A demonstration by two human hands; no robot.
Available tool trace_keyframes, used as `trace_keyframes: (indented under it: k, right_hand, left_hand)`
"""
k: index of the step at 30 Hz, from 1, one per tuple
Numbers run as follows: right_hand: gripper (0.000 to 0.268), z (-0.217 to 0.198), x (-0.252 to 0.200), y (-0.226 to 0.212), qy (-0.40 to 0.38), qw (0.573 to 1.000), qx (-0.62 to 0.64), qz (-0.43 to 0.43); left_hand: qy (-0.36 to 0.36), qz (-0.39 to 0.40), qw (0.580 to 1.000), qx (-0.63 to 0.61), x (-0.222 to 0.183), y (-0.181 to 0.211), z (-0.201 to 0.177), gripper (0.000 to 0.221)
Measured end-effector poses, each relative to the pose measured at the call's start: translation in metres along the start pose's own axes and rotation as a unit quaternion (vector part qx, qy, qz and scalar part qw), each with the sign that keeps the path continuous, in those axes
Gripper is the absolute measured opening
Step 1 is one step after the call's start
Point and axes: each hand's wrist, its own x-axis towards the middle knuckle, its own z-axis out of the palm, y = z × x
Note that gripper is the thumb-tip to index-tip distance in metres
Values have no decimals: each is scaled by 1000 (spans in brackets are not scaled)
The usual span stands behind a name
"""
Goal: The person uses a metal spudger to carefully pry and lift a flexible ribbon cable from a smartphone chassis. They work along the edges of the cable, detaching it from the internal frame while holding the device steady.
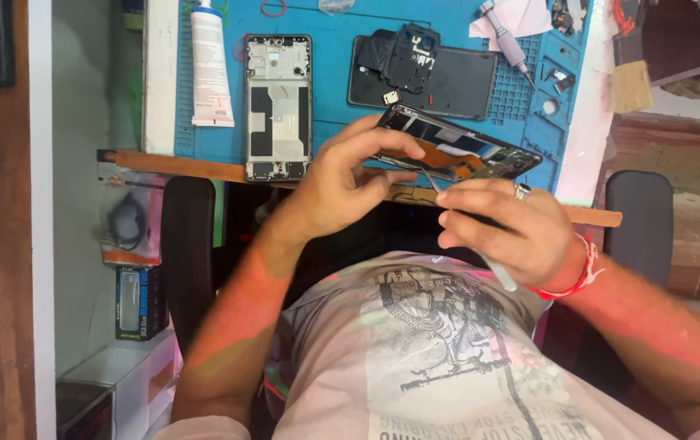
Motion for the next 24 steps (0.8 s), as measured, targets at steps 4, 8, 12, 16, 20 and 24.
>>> trace_keyframes:
  k: [4, 8, 12, 16, 20, 24]
  right_hand:
    - [27, 2, 11, -5, 3, 997, -51, -53]
    - [24, 1, 16, -6, -6, 994, -72, -87]
    - [21, 0, 17, -6, -15, 990, -92, -102]
    - [20, -2, 16, -5, -27, 987, -115, -112]
    - [19, -3, 14, -3, -34, 985, -121, -119]
    - [19, -2, 15, -4, -34, 985, -124, -116]
  left_hand:
    - [10, -4, 1000, 19, -4, 1, 5, 37]
    - [15, 7, 1000, 5, -4, -3, 8, 35]
    - [16, 17, 1000, 18, -5, -4, 7, 34]
    - [15, 29, 998, 60, -5, -3, 4, 36]
    - [15, 19, 999, 34, -4, -3, 5, 36]
    - [17, 20, 999, 20, -4, -3, 6, 35]
